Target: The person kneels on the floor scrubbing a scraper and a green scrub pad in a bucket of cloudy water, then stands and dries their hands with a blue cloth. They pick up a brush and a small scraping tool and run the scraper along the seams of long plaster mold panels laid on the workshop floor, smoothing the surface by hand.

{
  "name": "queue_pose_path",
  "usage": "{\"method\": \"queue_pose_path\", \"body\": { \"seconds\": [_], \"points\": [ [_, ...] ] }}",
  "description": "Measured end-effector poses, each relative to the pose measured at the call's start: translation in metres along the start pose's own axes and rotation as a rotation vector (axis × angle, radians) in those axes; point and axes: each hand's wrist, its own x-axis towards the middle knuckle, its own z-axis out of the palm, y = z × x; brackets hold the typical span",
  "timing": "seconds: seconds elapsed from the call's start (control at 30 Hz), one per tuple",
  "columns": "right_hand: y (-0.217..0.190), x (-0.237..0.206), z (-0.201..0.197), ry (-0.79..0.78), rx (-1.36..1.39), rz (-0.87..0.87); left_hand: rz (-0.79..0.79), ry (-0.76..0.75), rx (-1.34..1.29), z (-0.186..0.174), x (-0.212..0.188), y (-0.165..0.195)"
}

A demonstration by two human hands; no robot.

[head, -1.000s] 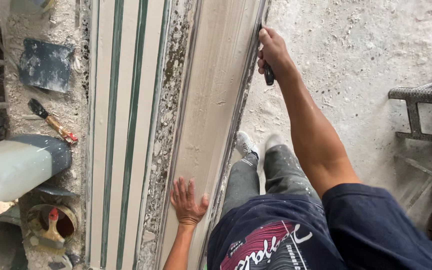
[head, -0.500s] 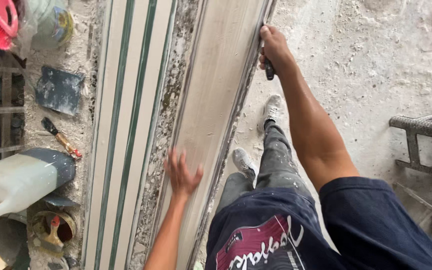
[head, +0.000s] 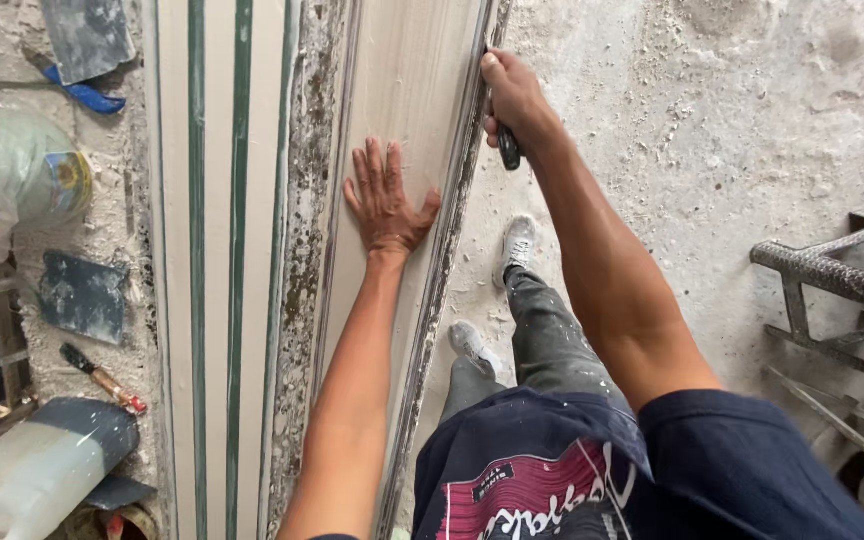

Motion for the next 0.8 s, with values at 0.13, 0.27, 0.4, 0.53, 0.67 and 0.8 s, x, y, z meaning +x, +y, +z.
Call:
{"method": "queue_pose_path", "body": {
  "seconds": [0.13,0.27,0.4,0.53,0.67,0.8],
  "points": [
    [0.022,-0.023,0.019,0.092,-0.026,-0.057,-0.021,0.004,-0.022,0.007,-0.001,-0.003],
    [0.052,-0.078,0.050,0.012,-0.056,0.238,-0.019,0.063,-0.043,0.016,0.004,-0.010],
    [0.000,0.010,0.004,0.164,-0.227,0.001,0.004,0.075,-0.039,0.026,0.008,-0.015],
    [-0.052,0.096,-0.050,-0.056,0.088,0.073,0.020,0.122,0.009,0.025,0.004,-0.009],
    [-0.018,0.066,-0.031,-0.047,-0.293,-0.223,-0.145,-0.106,0.099,0.007,0.033,0.005],
    [0.021,0.028,-0.001,0.296,-0.218,-0.372,-0.024,0.067,-0.041,-0.006,0.110,0.022]
  ]
}}
